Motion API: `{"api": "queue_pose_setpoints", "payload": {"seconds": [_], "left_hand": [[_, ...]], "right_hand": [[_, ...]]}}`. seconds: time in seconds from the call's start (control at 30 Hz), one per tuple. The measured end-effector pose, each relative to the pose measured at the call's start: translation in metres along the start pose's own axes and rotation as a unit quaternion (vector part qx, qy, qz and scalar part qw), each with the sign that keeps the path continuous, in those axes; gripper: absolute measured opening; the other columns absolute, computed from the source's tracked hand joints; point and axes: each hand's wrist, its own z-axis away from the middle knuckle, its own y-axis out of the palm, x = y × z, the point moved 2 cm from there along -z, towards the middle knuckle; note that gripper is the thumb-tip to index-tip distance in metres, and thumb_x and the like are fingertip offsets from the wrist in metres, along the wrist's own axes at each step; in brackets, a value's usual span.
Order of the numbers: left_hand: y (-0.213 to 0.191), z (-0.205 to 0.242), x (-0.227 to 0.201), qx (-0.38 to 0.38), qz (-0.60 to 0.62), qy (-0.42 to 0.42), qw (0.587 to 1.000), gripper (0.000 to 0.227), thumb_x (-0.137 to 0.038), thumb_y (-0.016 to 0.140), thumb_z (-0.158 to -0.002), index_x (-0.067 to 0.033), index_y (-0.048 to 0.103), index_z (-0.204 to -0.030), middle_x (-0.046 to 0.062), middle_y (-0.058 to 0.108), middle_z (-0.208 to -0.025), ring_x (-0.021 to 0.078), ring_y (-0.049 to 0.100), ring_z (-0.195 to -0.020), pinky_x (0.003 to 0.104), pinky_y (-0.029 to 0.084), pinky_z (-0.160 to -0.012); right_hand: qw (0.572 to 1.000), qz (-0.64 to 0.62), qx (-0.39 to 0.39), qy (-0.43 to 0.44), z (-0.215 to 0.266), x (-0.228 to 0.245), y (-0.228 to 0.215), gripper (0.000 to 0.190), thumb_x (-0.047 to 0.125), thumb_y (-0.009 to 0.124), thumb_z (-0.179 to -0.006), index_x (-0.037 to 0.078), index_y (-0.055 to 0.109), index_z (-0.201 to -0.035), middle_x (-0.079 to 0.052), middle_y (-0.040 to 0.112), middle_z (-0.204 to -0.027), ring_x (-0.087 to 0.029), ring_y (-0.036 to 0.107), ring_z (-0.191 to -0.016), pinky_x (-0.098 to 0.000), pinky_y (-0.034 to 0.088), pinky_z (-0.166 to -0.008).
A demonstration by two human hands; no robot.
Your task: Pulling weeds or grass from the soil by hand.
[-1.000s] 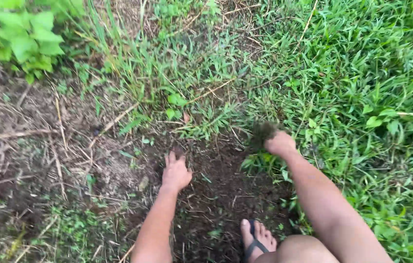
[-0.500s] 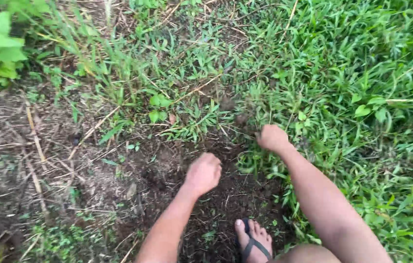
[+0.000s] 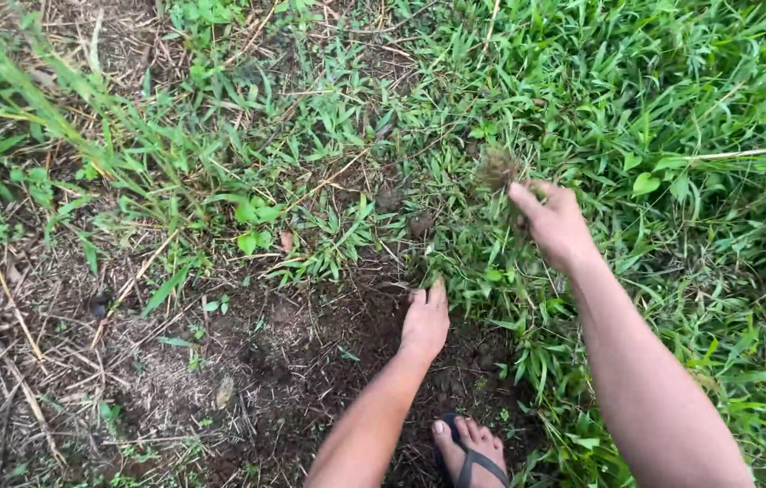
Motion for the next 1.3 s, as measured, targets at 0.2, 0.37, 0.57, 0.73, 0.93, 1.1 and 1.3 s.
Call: {"api": "queue_pose_setpoints", "payload": {"seconds": [0.2,0.37,0.57,0.73,0.93,1.1,1.3], "left_hand": [[0.003,-0.020,0.016,0.072,-0.081,0.001,0.994,0.042,-0.024,0.052,-0.101,-0.0043,0.067,-0.135,0.015,0.056,-0.146,0.0379,0.039,-0.142,0.048,0.038,-0.100],[0.011,-0.033,0.036,-0.003,-0.042,-0.040,0.998,0.033,-0.026,0.057,-0.097,-0.0114,0.077,-0.119,0.017,0.059,-0.139,0.0360,0.043,-0.135,0.048,0.038,-0.098],[0.004,-0.029,0.051,0.031,-0.065,-0.056,0.996,0.033,-0.024,0.058,-0.096,-0.0099,0.077,-0.118,0.018,0.059,-0.134,0.0375,0.046,-0.127,0.050,0.040,-0.092],[0.007,-0.035,0.062,0.040,-0.048,-0.073,0.995,0.033,-0.024,0.057,-0.095,-0.0101,0.076,-0.118,0.019,0.059,-0.133,0.0379,0.047,-0.124,0.051,0.045,-0.083],[-0.009,-0.017,0.092,0.030,0.032,-0.075,0.996,0.027,-0.023,0.060,-0.092,-0.0105,0.080,-0.105,0.016,0.061,-0.130,0.0344,0.049,-0.127,0.052,0.046,-0.090],[-0.026,0.002,0.112,-0.011,0.155,-0.098,0.983,0.021,-0.021,0.063,-0.090,-0.0103,0.081,-0.094,0.009,0.066,-0.119,0.0286,0.054,-0.121,0.046,0.048,-0.093],[-0.007,-0.001,0.101,-0.010,0.210,-0.176,0.962,0.020,-0.019,0.063,-0.085,-0.0111,0.080,-0.093,0.006,0.068,-0.116,0.0263,0.055,-0.120,0.046,0.047,-0.099]], "right_hand": [[0.986,-0.152,0.066,0.022,-0.013,-0.058,0.018,0.025,0.027,0.068,-0.098,0.007,0.070,-0.112,0.000,0.061,-0.078,-0.011,0.050,-0.067,-0.0323,0.042,-0.057],[0.930,-0.342,0.093,0.096,-0.006,-0.061,0.002,0.022,0.026,0.065,-0.097,0.010,0.068,-0.112,0.003,0.068,-0.088,-0.011,0.061,-0.073,-0.0346,0.052,-0.063],[0.903,-0.401,0.114,0.103,0.000,-0.086,-0.010,0.025,0.026,0.069,-0.095,0.010,0.068,-0.113,0.001,0.071,-0.091,-0.014,0.063,-0.077,-0.0370,0.053,-0.067],[0.884,-0.466,-0.037,0.019,0.005,-0.124,-0.104,0.011,0.018,0.069,-0.098,0.010,0.064,-0.103,-0.003,0.067,-0.097,-0.017,0.062,-0.087,-0.0370,0.052,-0.081],[0.739,-0.555,-0.381,-0.032,0.028,-0.135,-0.149,0.010,0.026,0.060,-0.094,0.016,0.064,-0.096,-0.001,0.065,-0.093,-0.015,0.061,-0.089,-0.0385,0.049,-0.080],[0.942,0.308,-0.131,-0.012,0.043,-0.091,0.014,0.021,0.007,0.053,-0.088,0.011,0.071,-0.077,-0.006,0.074,-0.087,-0.013,0.070,-0.073,-0.0327,0.059,-0.070],[0.933,-0.241,0.198,0.180,0.012,-0.144,0.198,0.034,0.029,0.049,-0.106,0.001,0.067,-0.097,-0.008,0.071,-0.075,-0.016,0.064,-0.059,-0.0315,0.052,-0.048]]}}
